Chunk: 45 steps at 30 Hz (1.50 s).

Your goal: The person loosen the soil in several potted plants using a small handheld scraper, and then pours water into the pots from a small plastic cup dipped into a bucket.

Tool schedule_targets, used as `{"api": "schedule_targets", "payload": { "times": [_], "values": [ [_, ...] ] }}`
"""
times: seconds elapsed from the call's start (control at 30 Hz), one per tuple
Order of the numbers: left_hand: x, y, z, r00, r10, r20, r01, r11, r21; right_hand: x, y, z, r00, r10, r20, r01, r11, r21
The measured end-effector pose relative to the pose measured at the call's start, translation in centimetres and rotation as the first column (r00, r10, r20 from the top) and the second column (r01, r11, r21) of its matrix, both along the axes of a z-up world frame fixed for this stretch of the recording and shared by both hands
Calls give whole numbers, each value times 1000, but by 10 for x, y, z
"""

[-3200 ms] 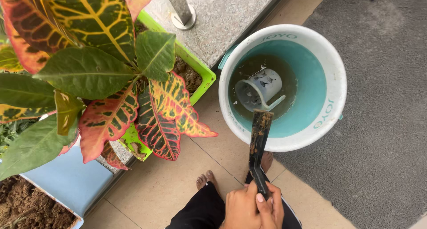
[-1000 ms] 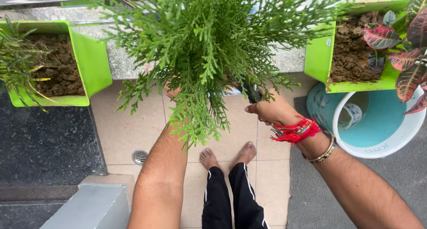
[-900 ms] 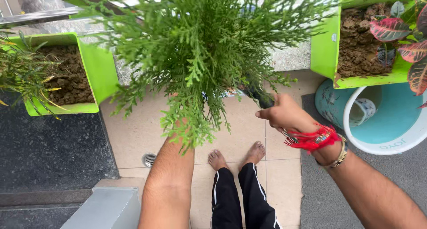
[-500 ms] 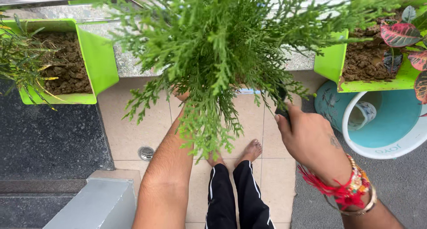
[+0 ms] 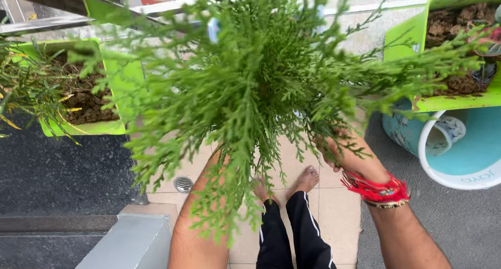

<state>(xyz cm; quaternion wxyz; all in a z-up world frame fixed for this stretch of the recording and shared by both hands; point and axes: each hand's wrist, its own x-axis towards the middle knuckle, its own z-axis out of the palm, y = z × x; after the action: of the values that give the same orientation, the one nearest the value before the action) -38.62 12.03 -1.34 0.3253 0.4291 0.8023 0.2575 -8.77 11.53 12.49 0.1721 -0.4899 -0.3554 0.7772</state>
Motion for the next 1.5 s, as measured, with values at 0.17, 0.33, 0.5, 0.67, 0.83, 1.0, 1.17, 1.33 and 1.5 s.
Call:
{"api": "schedule_targets", "payload": {
  "times": [0.17, 0.33, 0.5, 0.67, 0.83, 1.0, 1.17, 1.33, 1.5],
  "values": [
    [-3, -2, 2, 996, 80, -28, -80, 997, 0, 4, 0, 47, 965, 89, 246, -37, 977, -208],
    [-7, -3, 5, 995, 86, -45, -86, 996, 4, -7, 7, 77, 698, -143, 702, -550, 521, 653],
    [-24, -10, 2, 986, 149, -82, -148, 989, 18, -29, 34, 33, 579, 63, 813, -670, 604, 431],
    [-21, -17, 2, 983, 160, -85, -159, 987, 14, -13, 84, -11, 810, -14, 587, -549, 336, 765],
    [-30, 3, 9, 979, 176, -103, -172, 984, 50, 16, 96, 34, 761, 339, 553, -537, 807, 245],
    [-25, -4, 3, 977, 192, -95, -191, 981, 27, 24, 72, 96, 602, 177, 778, -667, 648, 369],
    [-19, -8, 6, 980, 177, -88, -176, 984, 27, 18, 92, 109, 526, 88, 846, -757, 503, 418],
    [-30, 7, 6, 980, 172, -103, -171, 985, 27, -20, 125, 12, 539, 92, 837, -766, 466, 442],
    [-31, -21, 13, 977, 180, -116, -182, 983, 0, -18, 144, -29, 595, 113, 796, -804, 94, 588]
  ]
}}
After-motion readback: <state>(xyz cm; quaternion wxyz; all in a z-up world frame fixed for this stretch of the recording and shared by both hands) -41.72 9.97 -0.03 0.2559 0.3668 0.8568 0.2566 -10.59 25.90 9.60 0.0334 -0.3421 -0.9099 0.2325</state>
